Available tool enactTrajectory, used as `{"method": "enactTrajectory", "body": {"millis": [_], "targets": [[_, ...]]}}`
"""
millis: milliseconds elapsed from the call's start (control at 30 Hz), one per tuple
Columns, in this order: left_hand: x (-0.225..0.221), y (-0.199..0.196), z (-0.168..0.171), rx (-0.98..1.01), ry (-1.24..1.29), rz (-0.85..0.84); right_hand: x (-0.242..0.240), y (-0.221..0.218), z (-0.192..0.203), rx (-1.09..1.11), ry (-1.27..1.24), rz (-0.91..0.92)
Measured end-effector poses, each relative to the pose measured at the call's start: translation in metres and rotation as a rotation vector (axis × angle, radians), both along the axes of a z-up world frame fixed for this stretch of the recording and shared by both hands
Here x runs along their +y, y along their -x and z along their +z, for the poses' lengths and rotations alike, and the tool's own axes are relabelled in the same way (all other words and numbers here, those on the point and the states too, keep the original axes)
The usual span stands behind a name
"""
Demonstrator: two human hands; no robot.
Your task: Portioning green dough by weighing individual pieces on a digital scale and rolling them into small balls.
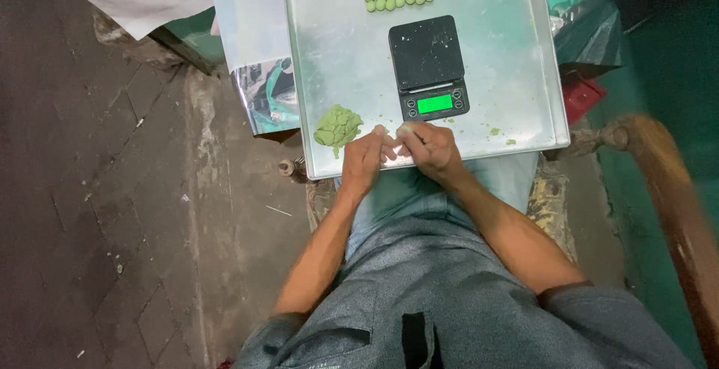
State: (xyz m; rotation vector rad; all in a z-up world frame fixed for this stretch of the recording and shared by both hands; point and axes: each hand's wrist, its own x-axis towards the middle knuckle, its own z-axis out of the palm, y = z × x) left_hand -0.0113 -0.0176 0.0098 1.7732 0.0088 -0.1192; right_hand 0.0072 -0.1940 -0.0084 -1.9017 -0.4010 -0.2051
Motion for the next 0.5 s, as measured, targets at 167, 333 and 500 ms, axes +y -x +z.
{"method": "enactTrajectory", "body": {"millis": [167,333,500], "targets": [[-0.006,0.004,-0.011,-0.306,-0.294,0.045,-0.002,0.006,0.023,0.134,-0.075,0.029],[-0.009,0.004,-0.021,-0.661,-0.357,-0.040,0.003,0.002,0.040,0.213,-0.150,0.153],[-0.010,0.002,-0.051,-0.772,-0.342,0.119,0.008,0.006,0.075,0.358,-0.092,0.270]]}}
